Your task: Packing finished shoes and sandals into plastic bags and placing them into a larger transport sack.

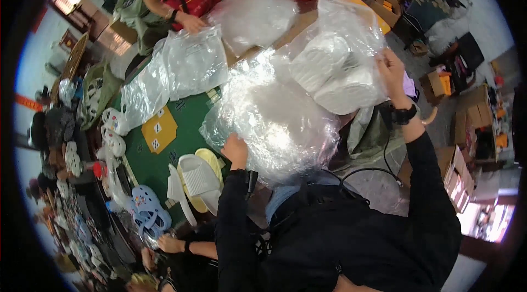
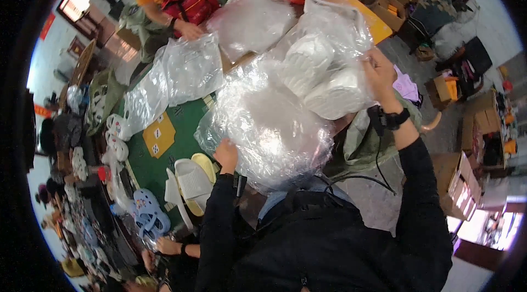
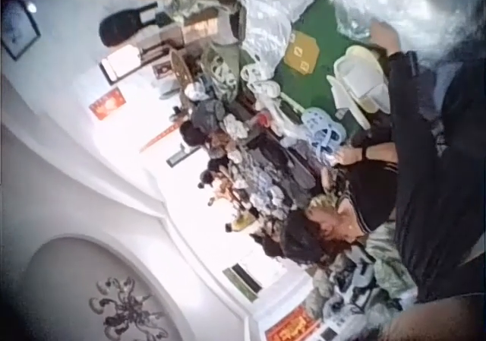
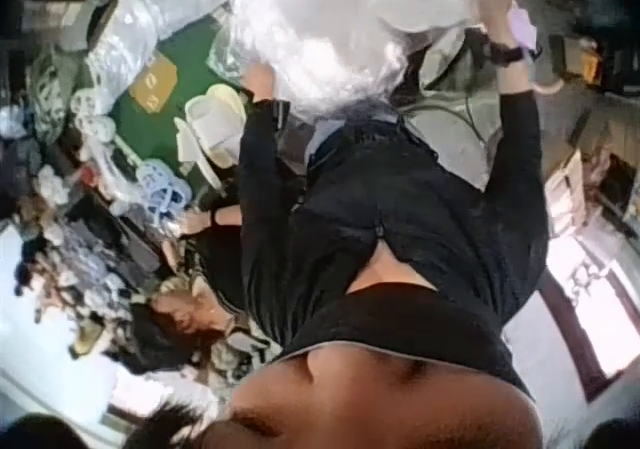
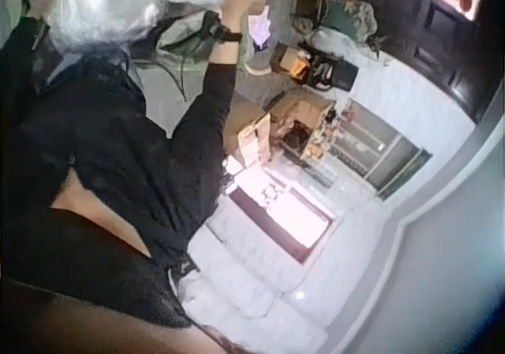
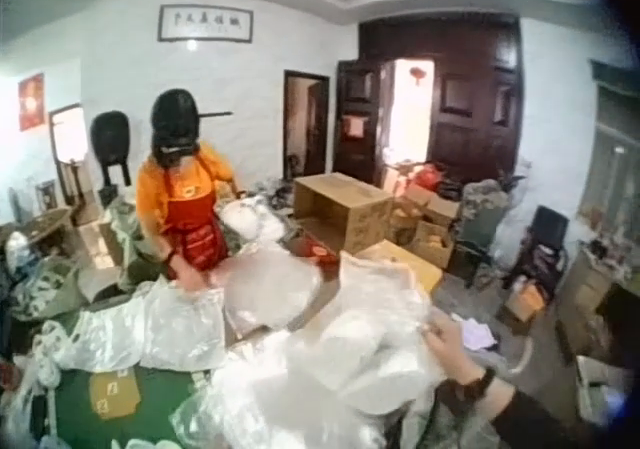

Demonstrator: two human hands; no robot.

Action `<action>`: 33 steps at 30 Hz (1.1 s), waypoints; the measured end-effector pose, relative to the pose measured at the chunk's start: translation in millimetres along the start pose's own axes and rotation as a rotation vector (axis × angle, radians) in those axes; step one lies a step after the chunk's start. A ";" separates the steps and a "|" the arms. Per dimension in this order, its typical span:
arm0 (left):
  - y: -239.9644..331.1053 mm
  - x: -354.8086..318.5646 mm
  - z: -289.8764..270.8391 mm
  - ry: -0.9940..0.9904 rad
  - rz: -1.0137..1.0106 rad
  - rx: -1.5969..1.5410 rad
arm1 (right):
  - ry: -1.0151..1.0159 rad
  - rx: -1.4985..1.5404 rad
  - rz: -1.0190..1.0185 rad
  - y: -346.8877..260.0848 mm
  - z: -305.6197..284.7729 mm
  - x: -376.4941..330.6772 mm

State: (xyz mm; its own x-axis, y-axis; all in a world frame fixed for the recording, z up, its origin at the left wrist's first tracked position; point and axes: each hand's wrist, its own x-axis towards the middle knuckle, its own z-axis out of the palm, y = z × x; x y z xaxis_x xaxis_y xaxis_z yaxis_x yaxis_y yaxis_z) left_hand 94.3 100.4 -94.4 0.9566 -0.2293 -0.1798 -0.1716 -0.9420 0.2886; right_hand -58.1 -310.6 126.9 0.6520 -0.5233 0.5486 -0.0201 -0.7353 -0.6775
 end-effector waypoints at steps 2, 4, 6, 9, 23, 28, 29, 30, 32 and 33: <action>-4.6 27.4 -8.5 0.093 0.030 0.030 | 0.081 0.065 0.113 -9.6 -40.9 -8.2; -8.6 57.1 -18.8 0.150 0.077 0.112 | 0.194 0.114 0.187 -28.3 -77.2 -21.1; -19.6 86.2 -31.3 0.148 0.077 0.241 | 0.269 0.036 0.168 -44.0 -100.0 -34.1; 10.5 98.0 -38.2 0.264 0.132 0.358 | 0.325 0.000 0.173 -46.1 -129.4 -55.4; 264.9 -102.1 99.1 -0.481 1.630 -0.274 | 0.342 -0.484 0.178 -25.1 -207.6 -139.2; 296.5 -135.0 178.3 -0.344 1.750 0.340 | 0.210 -0.474 -0.110 -7.3 -210.2 -160.8; 293.8 -137.5 192.0 -0.346 1.752 0.352 | 0.197 -0.498 -0.141 -2.3 -206.1 -164.9; 289.3 -139.3 205.2 -0.378 1.688 0.549 | 0.194 -0.457 -0.136 3.3 -201.9 -169.9; 278.5 -142.5 230.1 -0.540 1.461 0.820 | 0.189 -0.392 -0.128 11.4 -193.9 -171.4; 270.3 -140.3 240.4 -0.550 1.442 0.836 | 0.189 -0.322 -0.126 13.4 -189.4 -170.0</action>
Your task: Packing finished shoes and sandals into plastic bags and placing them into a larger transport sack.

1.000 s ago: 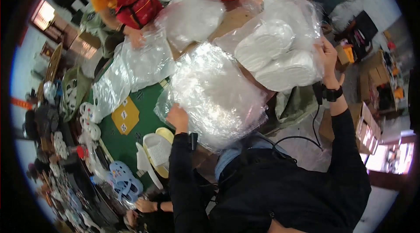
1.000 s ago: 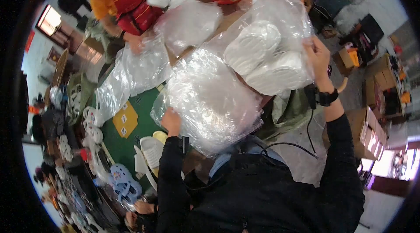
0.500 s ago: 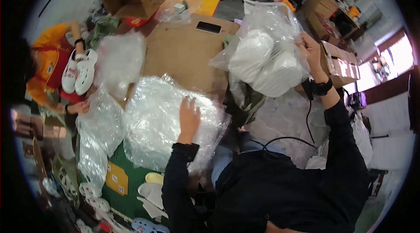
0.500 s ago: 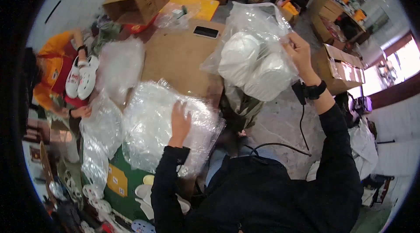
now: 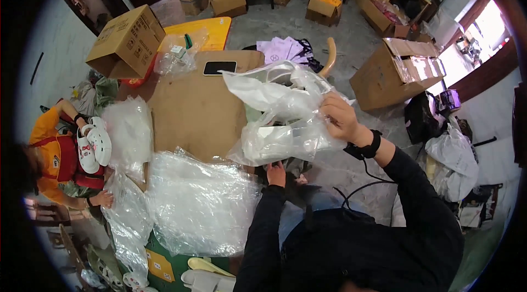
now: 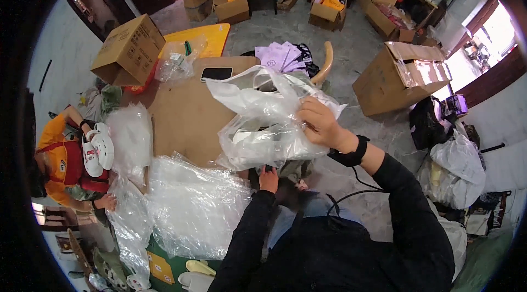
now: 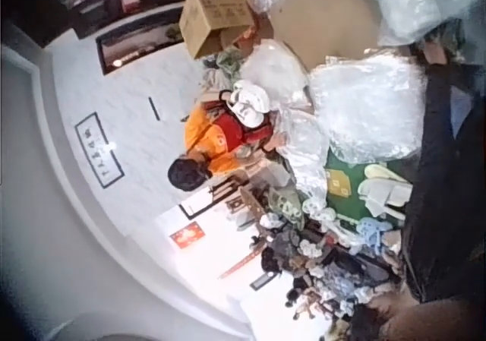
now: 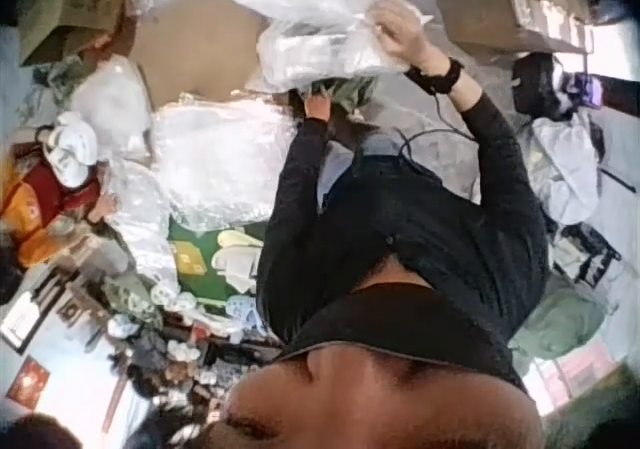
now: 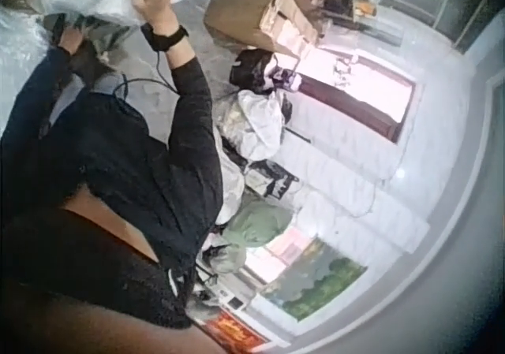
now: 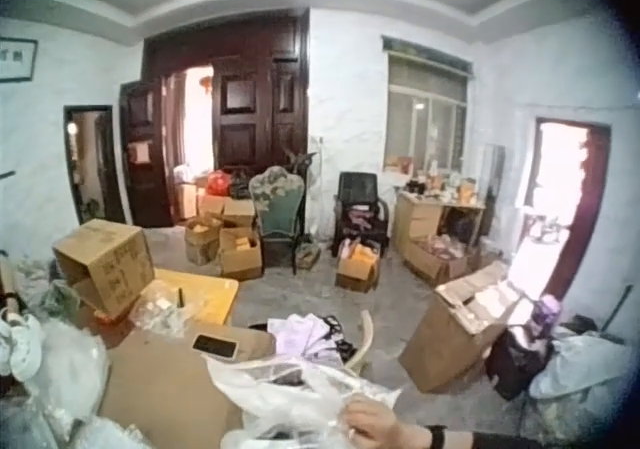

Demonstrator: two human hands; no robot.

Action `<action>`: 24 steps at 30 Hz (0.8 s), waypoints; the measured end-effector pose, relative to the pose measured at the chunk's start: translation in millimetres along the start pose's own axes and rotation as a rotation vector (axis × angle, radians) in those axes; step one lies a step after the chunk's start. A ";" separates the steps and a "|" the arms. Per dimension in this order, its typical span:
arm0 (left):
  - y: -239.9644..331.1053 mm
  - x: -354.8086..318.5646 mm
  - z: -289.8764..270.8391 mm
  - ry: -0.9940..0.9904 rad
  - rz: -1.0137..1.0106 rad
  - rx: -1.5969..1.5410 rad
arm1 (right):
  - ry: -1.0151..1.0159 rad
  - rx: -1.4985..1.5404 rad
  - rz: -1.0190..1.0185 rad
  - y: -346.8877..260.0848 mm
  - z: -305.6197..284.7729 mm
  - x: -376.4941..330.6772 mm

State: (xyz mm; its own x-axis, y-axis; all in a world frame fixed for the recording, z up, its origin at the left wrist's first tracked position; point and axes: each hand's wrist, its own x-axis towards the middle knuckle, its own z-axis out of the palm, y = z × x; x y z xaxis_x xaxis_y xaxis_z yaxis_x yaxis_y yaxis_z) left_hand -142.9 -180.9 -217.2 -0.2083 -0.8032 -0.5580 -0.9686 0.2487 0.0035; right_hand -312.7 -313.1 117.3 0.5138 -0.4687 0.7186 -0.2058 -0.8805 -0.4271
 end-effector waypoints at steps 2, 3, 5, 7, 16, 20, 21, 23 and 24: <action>-0.5 -1.5 25.1 0.140 -0.150 -0.059 | 0.002 0.101 0.012 3.7 11.2 -0.6; 3.5 -8.8 -21.4 -0.117 0.030 -0.009 | 0.020 0.122 0.061 14.2 9.0 -10.3; 7.2 -15.1 -14.4 0.116 0.043 -0.049 | 0.036 0.210 0.126 23.8 21.1 -20.3; 3.8 -18.4 13.9 0.812 -0.051 -0.144 | 0.029 0.284 0.131 18.3 43.5 -13.9; 29.2 -52.5 -33.8 0.292 0.204 -0.101 | 0.031 0.371 -0.031 22.8 82.9 -39.5; 28.1 -54.3 -32.2 0.442 0.221 -0.120 | 0.070 0.338 0.015 29.3 90.5 -58.8; 25.9 -54.7 -31.6 0.458 0.232 -0.099 | 0.072 0.334 0.020 32.8 88.1 -64.6; 22.4 -58.0 -22.6 0.445 0.136 -0.146 | -0.012 0.354 0.175 37.3 80.3 -80.1; 18.3 -60.4 -18.1 0.435 0.037 -0.193 | -0.015 0.356 0.176 39.5 75.8 -88.4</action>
State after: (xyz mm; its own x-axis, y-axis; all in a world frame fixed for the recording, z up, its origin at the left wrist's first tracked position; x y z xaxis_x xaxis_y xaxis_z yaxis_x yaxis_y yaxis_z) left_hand -150.5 -137.6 -168.4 -0.2413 -0.9580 -0.1551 -0.9583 0.2099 0.1941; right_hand -303.1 -301.1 -4.7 0.5090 -0.6066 0.6107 0.0082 -0.7060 -0.7082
